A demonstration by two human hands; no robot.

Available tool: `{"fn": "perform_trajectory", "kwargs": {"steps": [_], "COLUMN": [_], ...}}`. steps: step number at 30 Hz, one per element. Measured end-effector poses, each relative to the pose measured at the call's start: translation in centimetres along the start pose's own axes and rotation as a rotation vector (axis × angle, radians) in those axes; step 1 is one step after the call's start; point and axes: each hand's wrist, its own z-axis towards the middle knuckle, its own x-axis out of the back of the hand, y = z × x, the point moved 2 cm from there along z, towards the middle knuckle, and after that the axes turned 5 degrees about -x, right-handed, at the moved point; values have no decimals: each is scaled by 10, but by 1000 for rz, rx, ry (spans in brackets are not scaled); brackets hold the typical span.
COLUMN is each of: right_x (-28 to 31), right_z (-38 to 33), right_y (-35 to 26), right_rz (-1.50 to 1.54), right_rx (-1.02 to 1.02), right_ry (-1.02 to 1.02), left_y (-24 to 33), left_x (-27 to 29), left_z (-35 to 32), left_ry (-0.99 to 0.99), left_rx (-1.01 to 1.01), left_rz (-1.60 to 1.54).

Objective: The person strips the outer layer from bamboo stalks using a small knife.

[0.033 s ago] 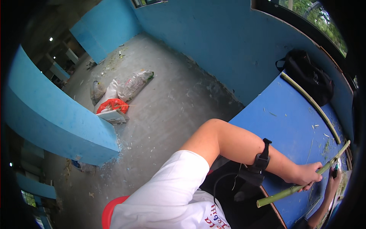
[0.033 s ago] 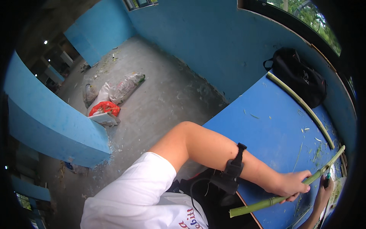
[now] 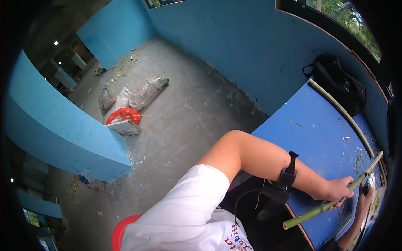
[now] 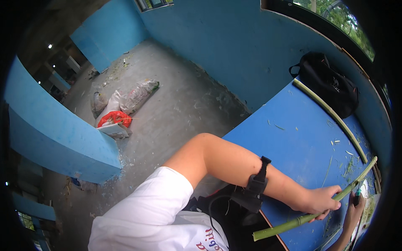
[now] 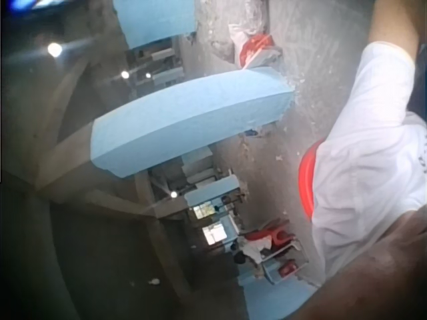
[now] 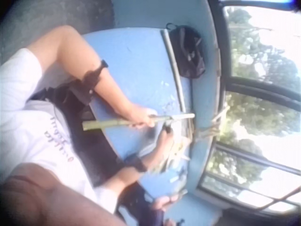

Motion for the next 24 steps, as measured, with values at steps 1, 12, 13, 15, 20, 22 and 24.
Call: {"fn": "perform_trajectory", "kwargs": {"steps": [1, 12, 13, 15, 20, 22, 24], "right_x": [-2, -24, -23, -18, -14, -7, -5], "right_z": [-12, -60, -59, -60, -54, -54, -54], "right_y": [-26, -131, -124, -143, -136, -130, -129], "right_rz": [-40, -140, -147, -209, -248, -217, -260], "right_rx": [-22, 88, 37, -33, -36, -51, -2], "right_ry": [-41, 139, 90, 48, 195, 271, 289], "left_y": [-3, 13, 4, 7, 11, 13, 16], "left_x": [-2, 3, 5, 3, 2, 4, 4], "left_z": [5, -12, -6, -8, -20, -20, -22], "left_ry": [49, 71, 64, 78, 4, -11, -30], "left_rx": [16, 101, 78, 39, 65, 97, 118], "left_rz": [-59, -30, -16, 31, 96, 121, 141]}}
